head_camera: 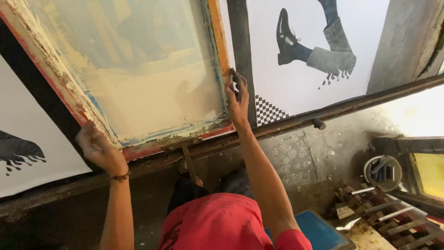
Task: The person applies a white substance to the edges of a screen printing frame using a small container and their fingers. They then flip the frame over and position it onto a printed fabric surface, pressing down on the frame to secure it.
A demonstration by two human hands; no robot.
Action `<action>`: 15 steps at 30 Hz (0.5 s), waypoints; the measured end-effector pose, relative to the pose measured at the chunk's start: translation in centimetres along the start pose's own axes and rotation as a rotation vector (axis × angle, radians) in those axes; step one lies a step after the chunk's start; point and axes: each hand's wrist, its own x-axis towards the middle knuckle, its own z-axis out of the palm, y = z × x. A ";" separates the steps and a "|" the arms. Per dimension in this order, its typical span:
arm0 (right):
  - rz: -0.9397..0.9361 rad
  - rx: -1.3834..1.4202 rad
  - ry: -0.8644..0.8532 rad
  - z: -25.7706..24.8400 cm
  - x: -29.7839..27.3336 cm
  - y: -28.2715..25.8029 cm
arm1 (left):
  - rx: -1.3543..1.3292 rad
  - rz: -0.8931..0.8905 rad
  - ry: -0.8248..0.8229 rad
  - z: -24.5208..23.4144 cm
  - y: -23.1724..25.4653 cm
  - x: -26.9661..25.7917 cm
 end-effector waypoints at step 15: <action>0.075 -0.036 -0.385 -20.0 -9.5 0.6 | 0.019 -0.138 -0.339 15.8 16.5 -26.1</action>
